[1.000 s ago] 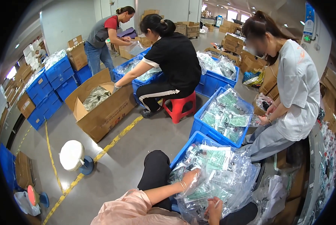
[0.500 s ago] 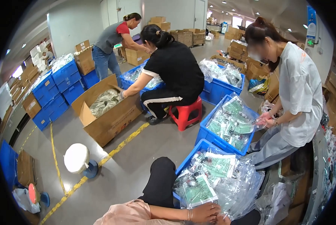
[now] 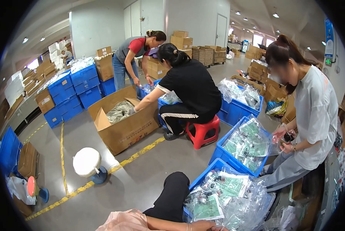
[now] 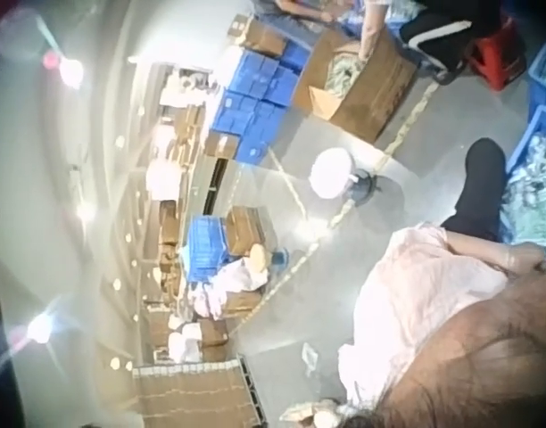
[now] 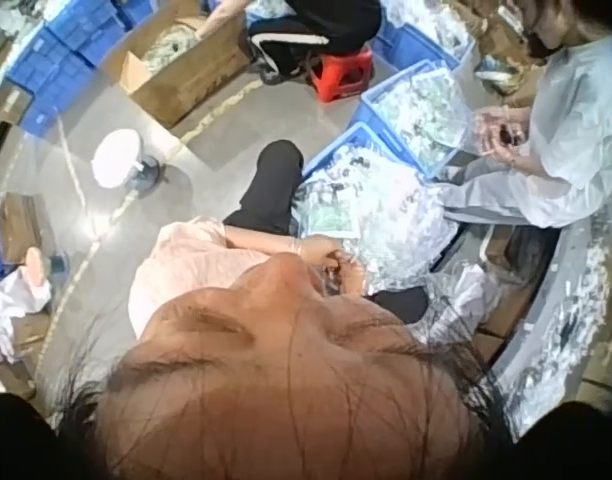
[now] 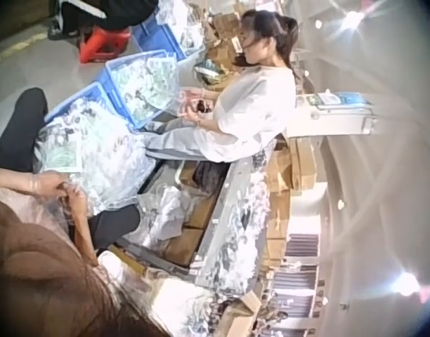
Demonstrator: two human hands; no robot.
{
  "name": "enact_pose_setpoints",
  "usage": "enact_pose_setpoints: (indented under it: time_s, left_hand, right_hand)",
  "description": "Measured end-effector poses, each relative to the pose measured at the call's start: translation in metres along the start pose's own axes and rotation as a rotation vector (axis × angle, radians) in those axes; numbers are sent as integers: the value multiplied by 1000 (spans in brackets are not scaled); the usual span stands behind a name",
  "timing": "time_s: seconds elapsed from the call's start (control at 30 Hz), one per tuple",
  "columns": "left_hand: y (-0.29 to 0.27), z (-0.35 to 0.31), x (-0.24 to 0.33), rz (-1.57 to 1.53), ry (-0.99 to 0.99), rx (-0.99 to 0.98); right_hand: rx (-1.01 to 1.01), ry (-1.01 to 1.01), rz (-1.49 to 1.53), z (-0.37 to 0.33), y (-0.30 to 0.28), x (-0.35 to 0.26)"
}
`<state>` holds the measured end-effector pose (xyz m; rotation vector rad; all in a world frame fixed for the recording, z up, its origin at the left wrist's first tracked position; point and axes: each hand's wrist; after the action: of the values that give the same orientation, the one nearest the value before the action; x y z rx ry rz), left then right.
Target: Sorting and packing packaged components into plastic crates and cardboard boxes in a warehouse environment.
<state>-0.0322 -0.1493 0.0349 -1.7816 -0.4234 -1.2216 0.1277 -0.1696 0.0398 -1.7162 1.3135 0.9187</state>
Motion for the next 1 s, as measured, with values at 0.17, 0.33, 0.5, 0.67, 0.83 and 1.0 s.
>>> enact_pose_setpoints:
  time_s: [0.17,0.33,0.5,0.67,0.83,1.0]
  left_hand:
    - [1,2,-39,-544,-172,-237]
    - [-14,10,-37,-340,-118,369]
    - [-5,22,12,-198,21,294]
    - [23,20,11,-22,206,257]
    - [21,7,17,145,258,294]
    - [20,11,25,85,302,329]
  right_hand:
    - [25,-17,158,9,4,21]
    - [37,-160,-99,1,-39,46]
    - [290,-62,-173,-24,-55,24]
    - [-82,177,531,-34,-41,-30]
    - [-124,505,563,56,-23,31]
    - [-160,-222,403,141,-9,143]
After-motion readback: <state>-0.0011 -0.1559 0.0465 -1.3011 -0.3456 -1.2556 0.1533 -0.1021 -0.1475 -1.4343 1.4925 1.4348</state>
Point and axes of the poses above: each hand's wrist, its own z-axis towards the middle knuckle, its own y-axis out of the palm, x = y × z, and after that the axes turned 2 degrees about -y, right-handed
